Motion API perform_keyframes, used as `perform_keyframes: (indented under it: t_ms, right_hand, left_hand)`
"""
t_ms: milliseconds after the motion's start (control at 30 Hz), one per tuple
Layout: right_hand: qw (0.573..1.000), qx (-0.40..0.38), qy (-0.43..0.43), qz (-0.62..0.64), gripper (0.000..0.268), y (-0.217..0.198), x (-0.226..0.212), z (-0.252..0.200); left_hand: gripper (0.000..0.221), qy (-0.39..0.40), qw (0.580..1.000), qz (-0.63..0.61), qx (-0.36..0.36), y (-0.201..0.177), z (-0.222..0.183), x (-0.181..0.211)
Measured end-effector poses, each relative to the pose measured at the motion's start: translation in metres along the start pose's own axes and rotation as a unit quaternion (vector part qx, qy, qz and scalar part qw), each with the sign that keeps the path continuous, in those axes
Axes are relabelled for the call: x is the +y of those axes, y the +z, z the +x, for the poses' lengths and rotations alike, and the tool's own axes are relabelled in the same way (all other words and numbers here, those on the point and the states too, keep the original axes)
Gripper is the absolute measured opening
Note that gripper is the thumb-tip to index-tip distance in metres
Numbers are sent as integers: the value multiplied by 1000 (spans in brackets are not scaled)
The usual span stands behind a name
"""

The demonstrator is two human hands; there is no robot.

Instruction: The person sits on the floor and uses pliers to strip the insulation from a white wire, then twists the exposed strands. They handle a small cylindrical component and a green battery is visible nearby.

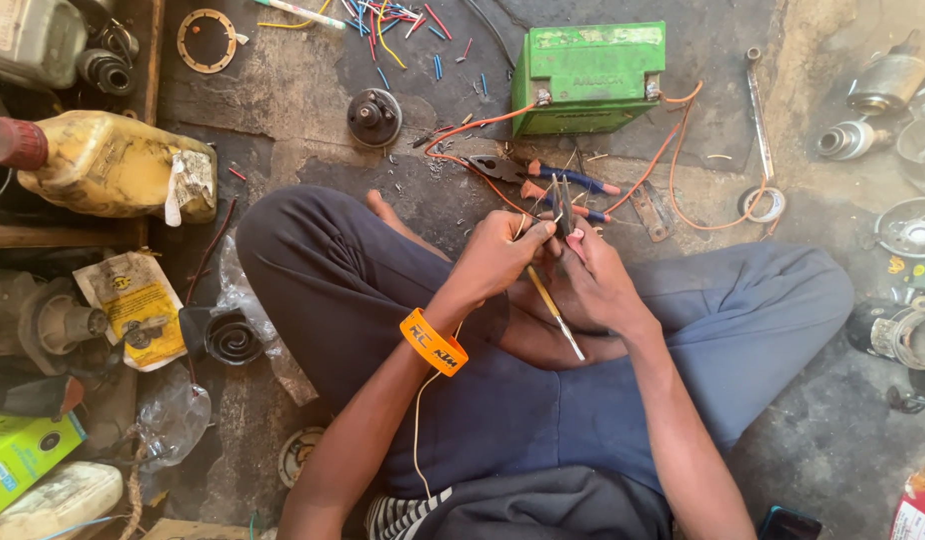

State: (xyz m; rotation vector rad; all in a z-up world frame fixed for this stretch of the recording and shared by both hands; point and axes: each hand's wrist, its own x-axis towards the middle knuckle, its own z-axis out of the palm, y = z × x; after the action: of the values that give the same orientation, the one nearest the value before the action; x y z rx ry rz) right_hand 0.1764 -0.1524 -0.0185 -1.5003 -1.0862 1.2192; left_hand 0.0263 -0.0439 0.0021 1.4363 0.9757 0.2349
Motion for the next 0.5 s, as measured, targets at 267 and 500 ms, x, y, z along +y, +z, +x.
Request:
perform_keyframes:
  t_ms: [267,500]
  right_hand:
    - [989,139,51,5,8,27,23,6]
    - [941,213,132,227,26,-21,37,17]
  left_hand:
    - [30,74,995,36,50,8,-1,0]
    - [34,79,993,-81,-38,-1,-6,0]
